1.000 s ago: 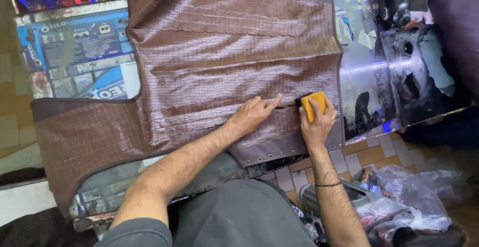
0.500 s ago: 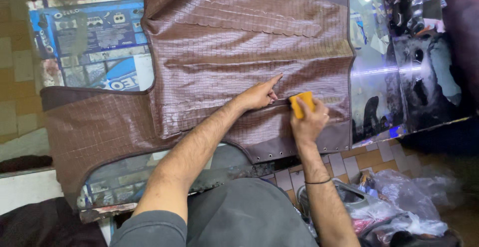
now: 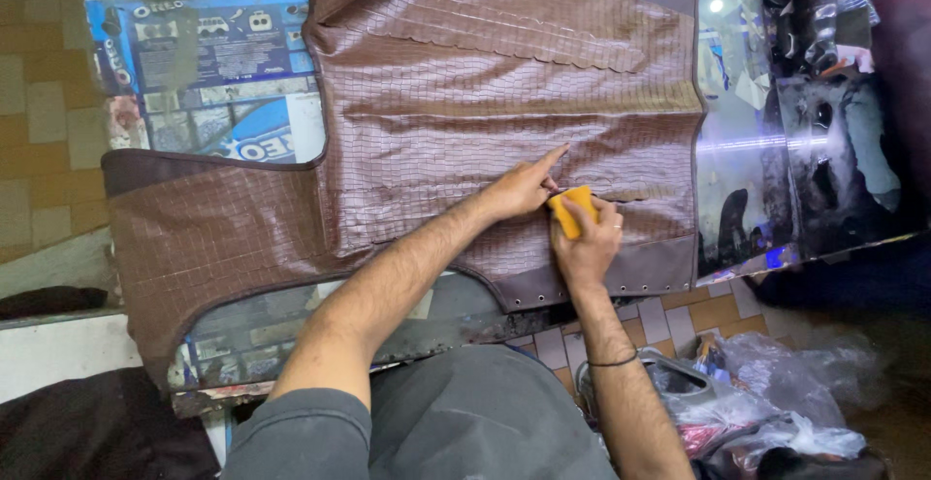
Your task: The person rubs a sponge over a large brown leather garment panel laid on a work table, periodically dipping the sponge into a dark liquid container on the table and wiping the liquid across the panel's surface, working section by section over the material.
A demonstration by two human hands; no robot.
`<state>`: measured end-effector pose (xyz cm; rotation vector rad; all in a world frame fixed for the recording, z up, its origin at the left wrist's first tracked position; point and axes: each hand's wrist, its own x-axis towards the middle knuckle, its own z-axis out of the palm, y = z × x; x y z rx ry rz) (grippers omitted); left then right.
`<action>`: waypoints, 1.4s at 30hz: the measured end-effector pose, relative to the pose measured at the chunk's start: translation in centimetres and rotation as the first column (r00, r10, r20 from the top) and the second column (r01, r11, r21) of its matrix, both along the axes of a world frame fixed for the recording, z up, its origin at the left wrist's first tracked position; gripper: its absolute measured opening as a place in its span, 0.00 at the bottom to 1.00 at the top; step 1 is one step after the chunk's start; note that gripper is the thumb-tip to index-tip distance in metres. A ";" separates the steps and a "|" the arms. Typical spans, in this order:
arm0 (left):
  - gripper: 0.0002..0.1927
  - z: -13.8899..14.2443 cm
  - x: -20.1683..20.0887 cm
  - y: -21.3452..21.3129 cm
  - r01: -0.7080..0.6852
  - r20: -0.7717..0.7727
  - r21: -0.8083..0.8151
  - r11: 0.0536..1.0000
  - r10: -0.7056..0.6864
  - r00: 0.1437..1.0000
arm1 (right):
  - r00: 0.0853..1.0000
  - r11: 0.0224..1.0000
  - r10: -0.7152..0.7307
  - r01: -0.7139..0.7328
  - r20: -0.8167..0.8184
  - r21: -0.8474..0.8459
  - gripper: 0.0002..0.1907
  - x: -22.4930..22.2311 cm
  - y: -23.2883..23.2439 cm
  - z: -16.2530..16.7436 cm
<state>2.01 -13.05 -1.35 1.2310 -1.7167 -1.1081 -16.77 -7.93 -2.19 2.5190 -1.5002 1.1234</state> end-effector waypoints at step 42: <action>0.45 -0.2 12.0 15.0 0.086 0.463 -0.686 0.723 0.342 0.818 | 0.991 0.990 -0.125 0.128 -0.048 0.052 0.18 3.7 1.3 0.0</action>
